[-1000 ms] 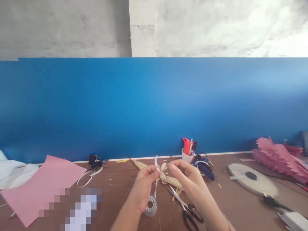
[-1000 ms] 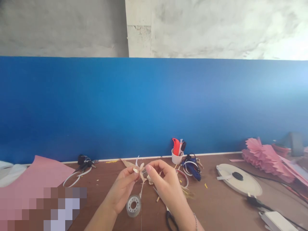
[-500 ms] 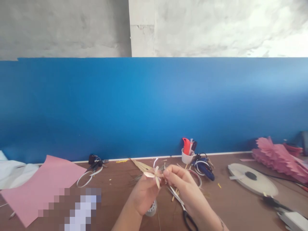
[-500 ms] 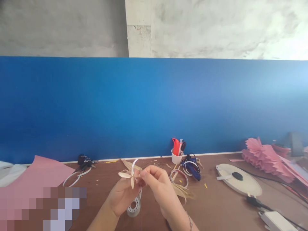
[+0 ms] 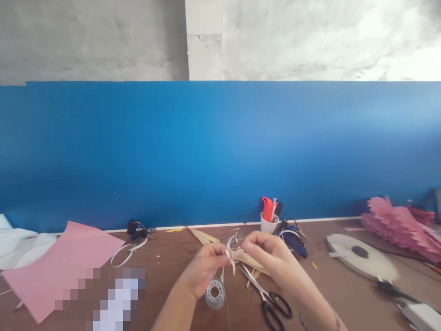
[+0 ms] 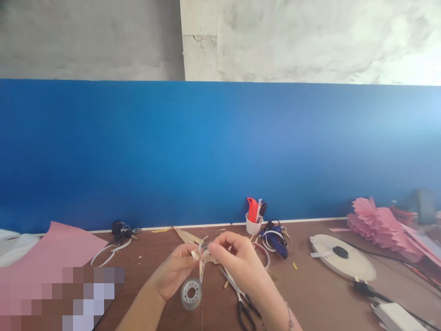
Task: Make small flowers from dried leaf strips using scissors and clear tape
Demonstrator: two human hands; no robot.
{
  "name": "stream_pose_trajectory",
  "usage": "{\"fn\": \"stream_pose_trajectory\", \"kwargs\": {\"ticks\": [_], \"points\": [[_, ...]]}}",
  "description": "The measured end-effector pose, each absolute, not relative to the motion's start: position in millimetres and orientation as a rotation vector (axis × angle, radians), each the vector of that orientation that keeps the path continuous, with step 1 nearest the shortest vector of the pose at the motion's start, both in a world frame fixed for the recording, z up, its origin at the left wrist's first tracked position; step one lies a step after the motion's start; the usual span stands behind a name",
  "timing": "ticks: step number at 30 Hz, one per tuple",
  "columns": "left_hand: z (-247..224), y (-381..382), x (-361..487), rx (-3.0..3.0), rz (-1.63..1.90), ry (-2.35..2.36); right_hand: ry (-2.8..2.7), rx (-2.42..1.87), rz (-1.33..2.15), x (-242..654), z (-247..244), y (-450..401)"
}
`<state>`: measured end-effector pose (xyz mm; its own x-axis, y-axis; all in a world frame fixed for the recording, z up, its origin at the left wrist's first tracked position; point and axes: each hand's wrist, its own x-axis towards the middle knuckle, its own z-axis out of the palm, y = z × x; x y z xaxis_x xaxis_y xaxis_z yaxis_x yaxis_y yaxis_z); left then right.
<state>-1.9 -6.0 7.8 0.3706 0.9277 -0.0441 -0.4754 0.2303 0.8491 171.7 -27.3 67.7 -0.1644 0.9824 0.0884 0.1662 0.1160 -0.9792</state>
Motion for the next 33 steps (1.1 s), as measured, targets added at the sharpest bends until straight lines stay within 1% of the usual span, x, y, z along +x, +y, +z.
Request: {"fn": "stream_pose_trajectory", "kwargs": {"ticks": [3, 5, 11, 13, 16, 21, 26, 29, 33], "points": [[10, -8, -1, 0.895, 1.017, 0.650, -1.568, -1.230, 1.211, 170, 64, -28], [13, -10, -1, 0.888, 0.998, 0.648, -1.542, -1.216, 1.322, 168, 62, -27], [11, -13, -1, 0.872, 0.957, 0.503, -1.399, -0.933, 1.718, 166, 58, -24], [7, -11, -1, 0.849, 0.958, 0.461, -1.378, -0.921, 1.763, 164, 53, -21], [3, -8, -1, 0.814, 0.959, 0.443, -1.410, -1.048, 1.607, 162, 49, -17], [5, -6, -2, 0.791, 0.904, 0.557, -1.396, -1.117, 1.139, 169, 61, -20], [3, -4, -3, 0.849, 0.836, 0.608, -1.762, -1.244, 0.866, 169, 65, -32], [0, -3, -4, 0.857, 0.823, 0.628, -1.873, -1.256, 0.815, 165, 61, -35], [-1, -2, -5, 0.879, 0.792, 0.623, -1.831, -1.251, 0.951, 161, 59, -33]]}}
